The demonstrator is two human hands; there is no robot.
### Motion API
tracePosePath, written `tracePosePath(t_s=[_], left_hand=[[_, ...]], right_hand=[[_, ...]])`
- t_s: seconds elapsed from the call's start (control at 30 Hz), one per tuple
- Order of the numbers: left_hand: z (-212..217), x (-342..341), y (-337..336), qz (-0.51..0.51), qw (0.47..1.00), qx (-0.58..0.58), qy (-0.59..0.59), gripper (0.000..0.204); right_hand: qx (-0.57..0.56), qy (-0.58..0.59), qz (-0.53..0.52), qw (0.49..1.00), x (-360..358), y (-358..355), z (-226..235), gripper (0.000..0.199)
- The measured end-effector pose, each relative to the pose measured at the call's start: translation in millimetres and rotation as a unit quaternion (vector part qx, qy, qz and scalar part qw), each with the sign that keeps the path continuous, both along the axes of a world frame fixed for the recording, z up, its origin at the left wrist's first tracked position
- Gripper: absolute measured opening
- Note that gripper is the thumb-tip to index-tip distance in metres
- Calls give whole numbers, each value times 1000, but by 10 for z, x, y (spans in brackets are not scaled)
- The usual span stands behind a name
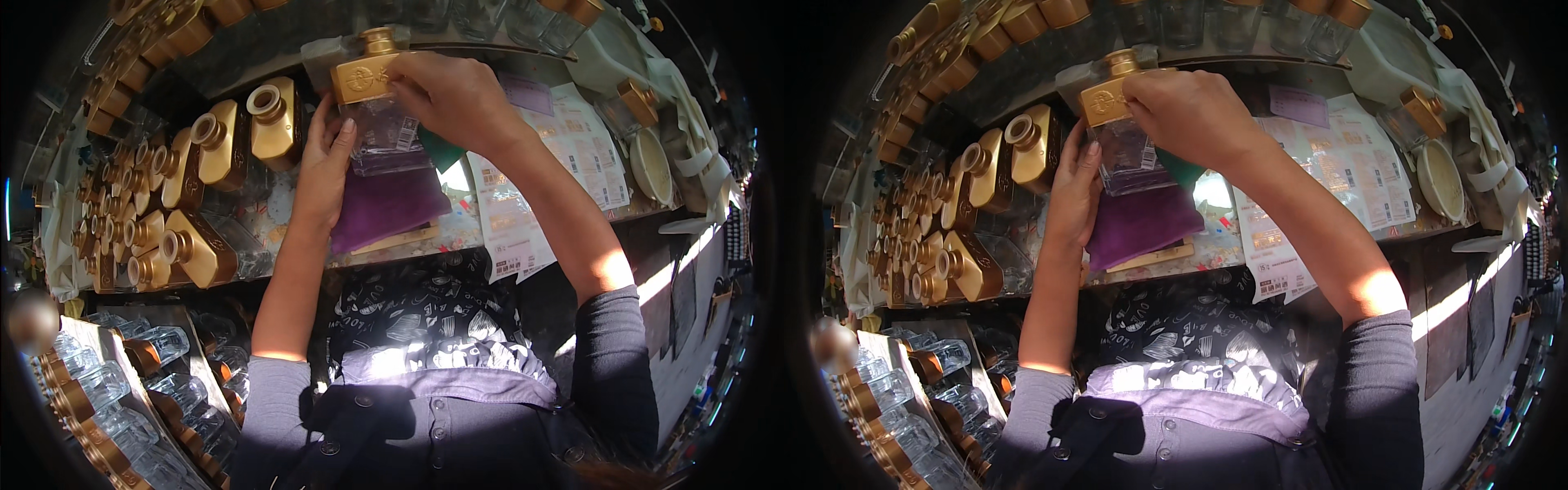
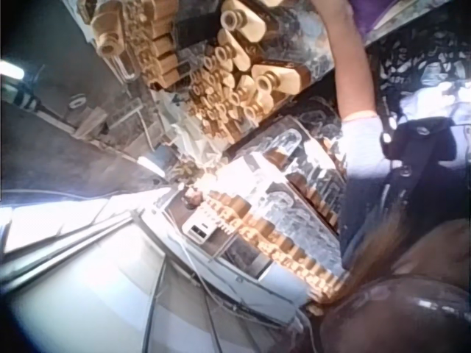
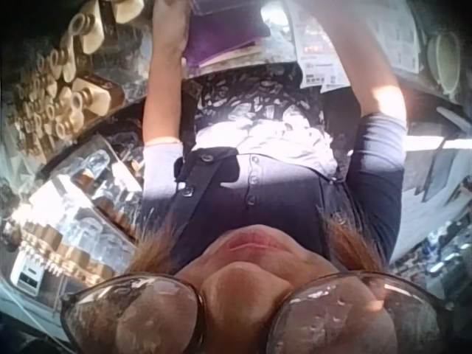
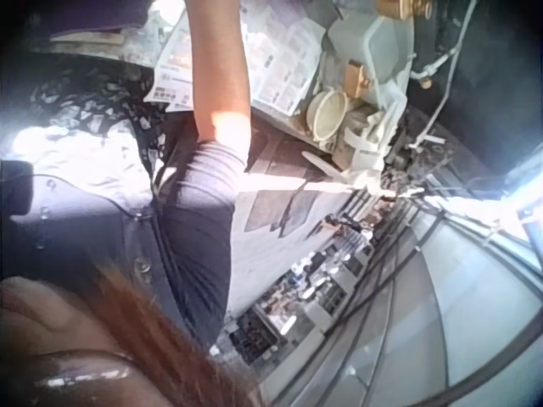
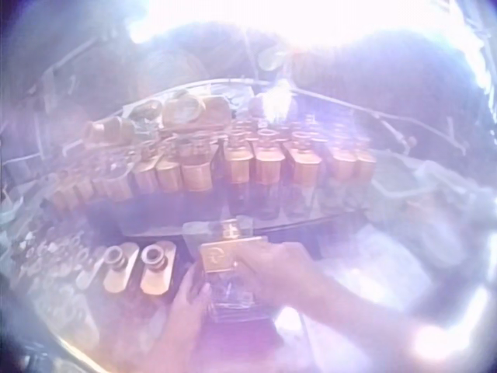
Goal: The person applies adhesive labels to the sides of clear plastic containers with gold lids, using a green squeegee to smooth them. They also handle a black cylindrical tin, wiping its surface with a purple cloth. The person repeatedly picks up containers, applies labels, and places them back on the work surface.
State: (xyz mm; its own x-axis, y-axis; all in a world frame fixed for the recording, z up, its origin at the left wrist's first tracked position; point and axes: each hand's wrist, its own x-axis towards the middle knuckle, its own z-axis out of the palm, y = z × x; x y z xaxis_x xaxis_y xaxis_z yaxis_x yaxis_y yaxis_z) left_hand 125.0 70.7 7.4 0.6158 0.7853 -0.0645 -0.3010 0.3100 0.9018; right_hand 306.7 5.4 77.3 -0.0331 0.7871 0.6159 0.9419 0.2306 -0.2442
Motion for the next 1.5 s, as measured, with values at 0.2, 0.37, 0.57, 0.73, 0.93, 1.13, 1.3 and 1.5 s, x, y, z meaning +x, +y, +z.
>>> tracePosePath(t_s=[0.2, 0.37, 0.57, 0.73, 0.93, 1.13, 1.3, 1.5], left_hand=[[15, 14, -57, -8, 998, 54, 17, 81], [26, 16, -44, -14, 999, 38, -2, 84], [23, -36, -67, -22, 998, 59, 18, 87], [81, 10, -9, -18, 999, 39, 17, 87], [59, 34, 13, -31, 997, 75, 15, 88], [32, -17, -92, -20, 996, 83, 10, 89], [97, 19, -57, -18, 993, 107, 35, 89], [65, 40, -48, -17, 993, 116, 26, 89]], right_hand=[[-73, -43, -16, 996, 13, -136, 106, 12], [-83, -77, -23, 993, -3, -58, 97, 16], [-63, 76, -67, 993, 7, -63, 96, 18], [-156, 532, -56, 830, 219, -252, -72, 24], [-140, 820, -37, 554, 18, -509, -99, 38], [-168, 810, -15, 561, 63, -635, -122, 29], [-108, 779, -2, 617, -30, -631, -134, 22], [-170, 606, -51, 776, -53, -616, -131, 27]])
